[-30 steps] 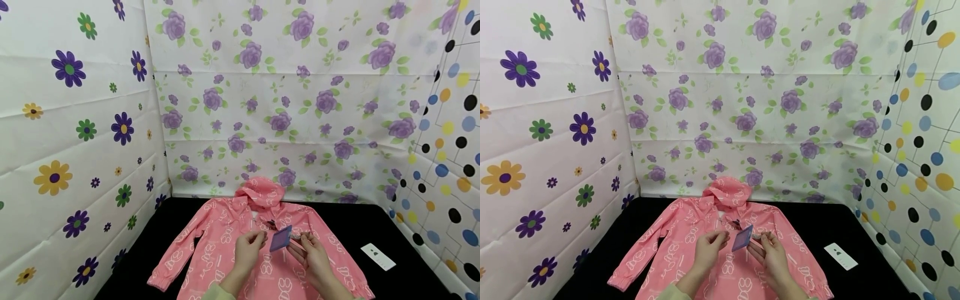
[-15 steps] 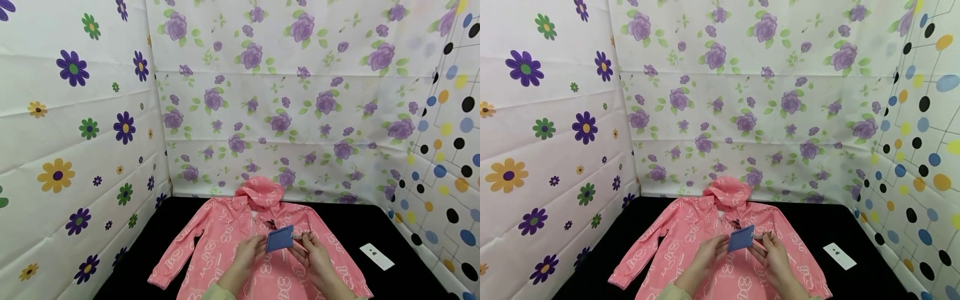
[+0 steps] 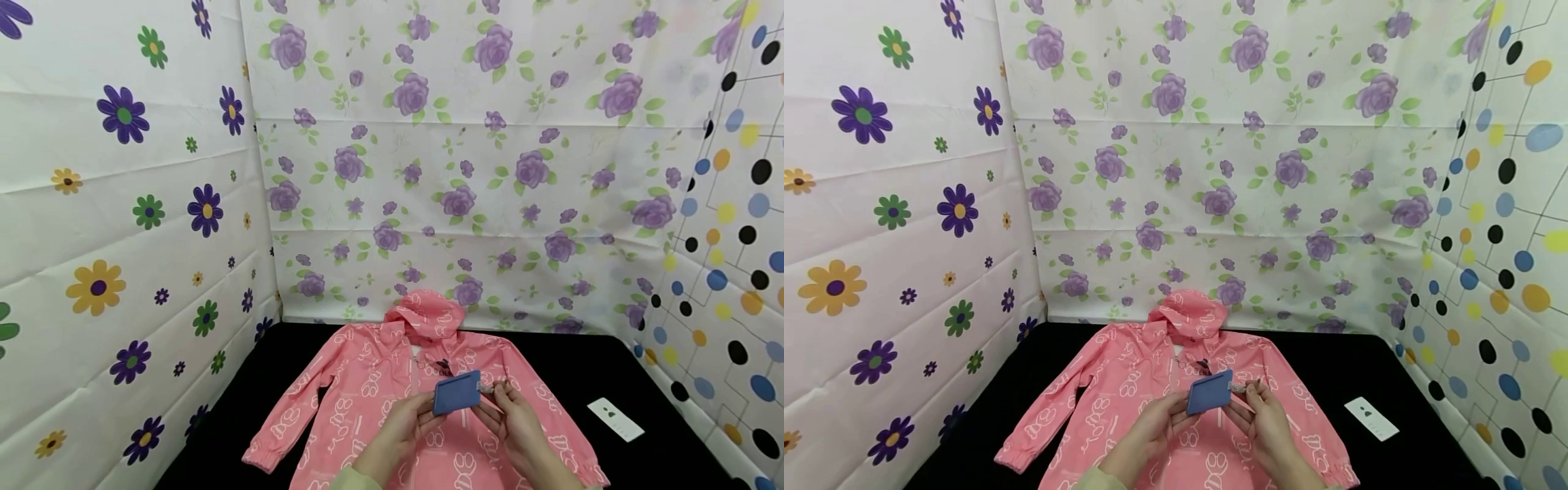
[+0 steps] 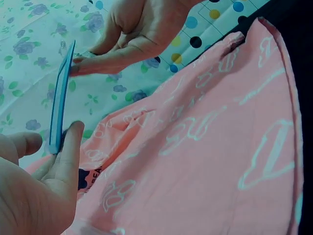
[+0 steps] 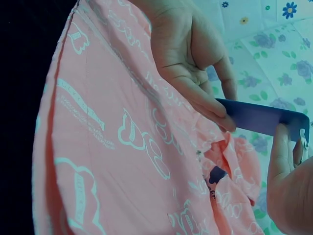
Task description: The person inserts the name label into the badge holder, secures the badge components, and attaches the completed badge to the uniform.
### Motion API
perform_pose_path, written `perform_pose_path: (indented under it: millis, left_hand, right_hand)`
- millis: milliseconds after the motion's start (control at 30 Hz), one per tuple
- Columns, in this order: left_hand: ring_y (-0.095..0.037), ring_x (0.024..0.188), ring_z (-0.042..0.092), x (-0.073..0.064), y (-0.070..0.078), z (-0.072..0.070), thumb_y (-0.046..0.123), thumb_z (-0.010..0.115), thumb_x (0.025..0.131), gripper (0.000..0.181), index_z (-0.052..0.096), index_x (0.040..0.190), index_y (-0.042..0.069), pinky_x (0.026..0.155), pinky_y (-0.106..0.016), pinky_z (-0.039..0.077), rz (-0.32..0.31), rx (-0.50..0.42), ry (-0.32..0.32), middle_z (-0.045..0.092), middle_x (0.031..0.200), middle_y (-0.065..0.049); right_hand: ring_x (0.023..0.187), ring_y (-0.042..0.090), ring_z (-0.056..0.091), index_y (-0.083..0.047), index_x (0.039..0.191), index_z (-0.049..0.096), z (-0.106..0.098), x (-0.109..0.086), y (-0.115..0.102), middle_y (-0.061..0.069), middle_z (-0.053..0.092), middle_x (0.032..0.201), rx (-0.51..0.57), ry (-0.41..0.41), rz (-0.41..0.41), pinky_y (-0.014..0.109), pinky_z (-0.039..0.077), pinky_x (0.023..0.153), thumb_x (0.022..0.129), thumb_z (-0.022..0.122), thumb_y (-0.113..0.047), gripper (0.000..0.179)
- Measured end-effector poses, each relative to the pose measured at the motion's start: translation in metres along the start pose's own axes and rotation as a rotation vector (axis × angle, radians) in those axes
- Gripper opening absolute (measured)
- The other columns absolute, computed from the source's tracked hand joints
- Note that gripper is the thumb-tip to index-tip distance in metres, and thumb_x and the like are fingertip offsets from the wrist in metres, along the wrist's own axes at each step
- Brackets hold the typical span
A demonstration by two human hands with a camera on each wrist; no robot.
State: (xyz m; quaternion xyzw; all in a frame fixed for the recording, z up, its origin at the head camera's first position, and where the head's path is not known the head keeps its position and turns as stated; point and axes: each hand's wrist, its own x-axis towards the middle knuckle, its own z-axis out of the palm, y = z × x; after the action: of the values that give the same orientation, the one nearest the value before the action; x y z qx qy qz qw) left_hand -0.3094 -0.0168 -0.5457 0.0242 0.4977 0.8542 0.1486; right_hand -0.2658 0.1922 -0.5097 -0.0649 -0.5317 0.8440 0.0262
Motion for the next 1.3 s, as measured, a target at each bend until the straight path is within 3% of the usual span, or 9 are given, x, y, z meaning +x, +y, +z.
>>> perform_pose_path:
  millis: [300, 600, 800, 1067, 1300]
  left_hand:
    - [-0.027, 0.099, 0.078, -0.001, -0.001, -0.006, 0.012, 0.068, 0.104, 0.042, 0.060, 0.133, -0.018, 0.092, -0.037, 0.062, -0.005, 0.052, -0.006, 0.076, 0.112, -0.025]
    - [-0.016, 0.092, 0.077, 0.001, 0.007, -0.015, 0.010, 0.063, 0.108, 0.032, 0.061, 0.131, -0.012, 0.087, -0.031, 0.063, -0.013, 0.046, -0.052, 0.079, 0.103, -0.013]
    - [-0.014, 0.089, 0.075, 0.002, 0.012, -0.017, 0.008, 0.062, 0.108, 0.028, 0.062, 0.128, -0.010, 0.084, -0.028, 0.063, -0.011, 0.057, -0.063, 0.078, 0.096, -0.007]
    - [-0.013, 0.088, 0.076, -0.001, 0.014, -0.017, 0.008, 0.062, 0.108, 0.027, 0.063, 0.127, -0.010, 0.085, -0.028, 0.063, -0.019, 0.056, -0.078, 0.078, 0.096, -0.007]
    - [-0.014, 0.089, 0.077, -0.005, 0.013, -0.016, 0.009, 0.064, 0.107, 0.031, 0.063, 0.130, -0.012, 0.084, -0.028, 0.063, -0.036, 0.072, -0.076, 0.079, 0.097, -0.009]
  right_hand:
    - [0.102, 0.019, 0.076, 0.002, 0.139, 0.042, -0.004, -0.002, 0.003, 0.007, 0.071, 0.114, -0.038, 0.011, 0.020, 0.035, 0.060, 0.097, 0.118, 0.045, -0.021, 0.031]
    - [0.104, 0.015, 0.076, 0.003, 0.151, 0.041, -0.009, 0.001, 0.005, 0.006, 0.073, 0.119, -0.103, 0.027, 0.050, 0.034, 0.059, 0.099, 0.114, 0.057, -0.029, 0.052]
    - [0.102, 0.011, 0.074, 0.004, 0.150, 0.048, -0.013, 0.003, 0.000, 0.003, 0.074, 0.115, -0.147, 0.066, 0.066, 0.029, 0.059, 0.096, 0.110, 0.065, -0.026, 0.053]
    - [0.102, 0.011, 0.070, 0.000, 0.147, 0.058, -0.018, 0.004, -0.001, -0.001, 0.074, 0.114, -0.188, 0.087, 0.059, 0.028, 0.059, 0.093, 0.105, 0.073, -0.022, 0.050]
    - [0.102, 0.009, 0.072, 0.003, 0.150, 0.056, -0.022, 0.004, 0.000, 0.001, 0.075, 0.118, -0.172, 0.099, 0.047, 0.027, 0.060, 0.093, 0.105, 0.072, -0.018, 0.052]
